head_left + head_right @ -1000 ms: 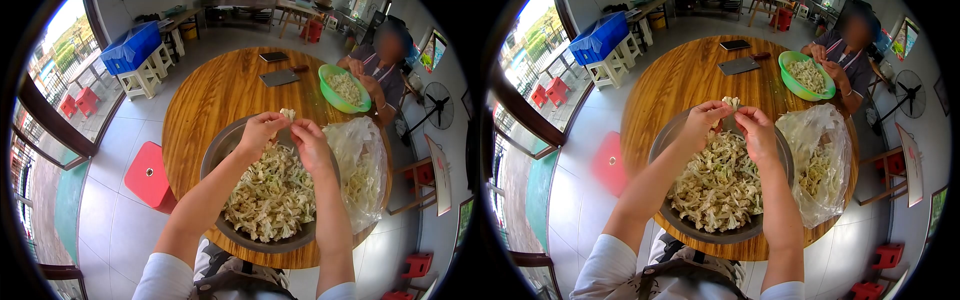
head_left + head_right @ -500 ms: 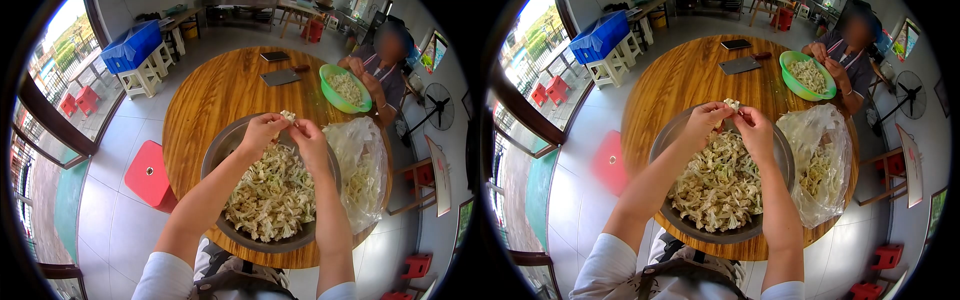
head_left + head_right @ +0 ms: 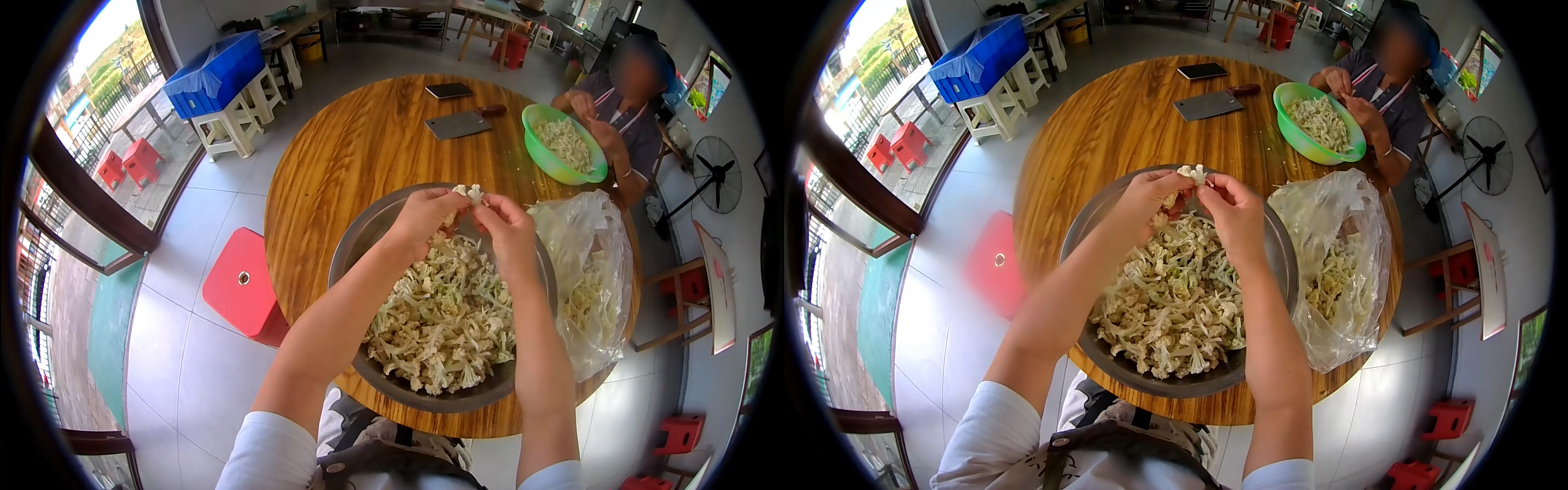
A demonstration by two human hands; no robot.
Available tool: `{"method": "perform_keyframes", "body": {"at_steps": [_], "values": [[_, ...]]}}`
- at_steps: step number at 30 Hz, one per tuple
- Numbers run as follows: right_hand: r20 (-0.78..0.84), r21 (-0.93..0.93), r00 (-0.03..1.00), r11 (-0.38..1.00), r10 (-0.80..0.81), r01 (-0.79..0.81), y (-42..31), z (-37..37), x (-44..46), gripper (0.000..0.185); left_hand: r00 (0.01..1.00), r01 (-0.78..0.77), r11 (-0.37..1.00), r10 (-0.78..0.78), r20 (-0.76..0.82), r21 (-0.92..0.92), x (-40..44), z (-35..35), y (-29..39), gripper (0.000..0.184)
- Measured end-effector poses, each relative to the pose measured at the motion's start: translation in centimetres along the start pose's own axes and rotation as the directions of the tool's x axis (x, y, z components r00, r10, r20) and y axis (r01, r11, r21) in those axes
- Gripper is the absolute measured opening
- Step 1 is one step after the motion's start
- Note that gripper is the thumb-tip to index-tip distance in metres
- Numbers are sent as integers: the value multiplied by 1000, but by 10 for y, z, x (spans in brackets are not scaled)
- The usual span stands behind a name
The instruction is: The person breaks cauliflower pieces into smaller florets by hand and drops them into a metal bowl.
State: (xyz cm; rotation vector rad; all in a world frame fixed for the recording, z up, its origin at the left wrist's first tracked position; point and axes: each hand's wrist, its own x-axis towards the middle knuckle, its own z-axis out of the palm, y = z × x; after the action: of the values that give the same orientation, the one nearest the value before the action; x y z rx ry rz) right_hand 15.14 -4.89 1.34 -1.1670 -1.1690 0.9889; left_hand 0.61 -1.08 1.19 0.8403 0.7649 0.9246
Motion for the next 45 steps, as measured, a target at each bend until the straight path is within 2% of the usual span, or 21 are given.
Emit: {"method": "perform_keyframes", "body": {"at_steps": [8,11,12,14,18,21,24,26,29,33,36,39,41,42,44,45], "values": [[69,382,985,907,161,-175,-1,-4,1,24,996,49,984,-37,76,-169,0,0,0,11],[90,414,983,891,162,-185,-2,-4,0,20,995,33,986,-17,94,-165,-1,0,-1,12],[80,311,992,943,99,-119,-2,-5,1,19,995,23,988,-6,104,-155,0,-1,-1,13],[82,94,996,995,-26,18,-2,-6,2,15,996,-66,998,64,59,20,-1,3,1,14],[96,-63,995,998,1,5,-3,-8,1,12,986,-147,898,166,-11,415,-4,4,2,17],[96,-100,995,995,23,-13,3,-10,3,12,980,-162,805,197,0,571,-2,3,0,17],[73,-59,996,997,58,-54,-2,-9,2,12,990,-123,879,139,-3,461,-7,6,5,17],[55,35,996,997,69,-71,-6,-4,0,11,990,-140,956,128,63,257,2,0,-4,16],[22,294,992,947,127,-128,-7,0,-1,9,993,-85,996,83,79,28,-2,4,-1,14],[113,535,983,825,142,-181,-2,-2,1,8,990,-12,981,39,136,-192,-4,5,-3,11],[178,628,975,748,130,-214,-2,-2,2,6,985,-14,959,62,161,-282,-6,9,-2,11],[196,715,975,665,106,-216,-6,-2,1,5,986,47,936,12,166,-349,-8,9,-2,15],[179,802,978,560,107,-208,-8,-7,5,5,998,-2,928,24,55,-372,-3,4,1,17],[154,773,985,611,79,-170,-8,-13,7,6,1000,-28,923,30,-1,-383,-1,3,3,18],[-24,366,986,919,163,-143,-12,-18,7,9,1000,-19,990,16,-23,-143,-5,6,7,18],[-122,115,978,981,167,-153,-13,-19,7,10,999,-11,1000,10,-36,-19,-7,7,9,18]]}}
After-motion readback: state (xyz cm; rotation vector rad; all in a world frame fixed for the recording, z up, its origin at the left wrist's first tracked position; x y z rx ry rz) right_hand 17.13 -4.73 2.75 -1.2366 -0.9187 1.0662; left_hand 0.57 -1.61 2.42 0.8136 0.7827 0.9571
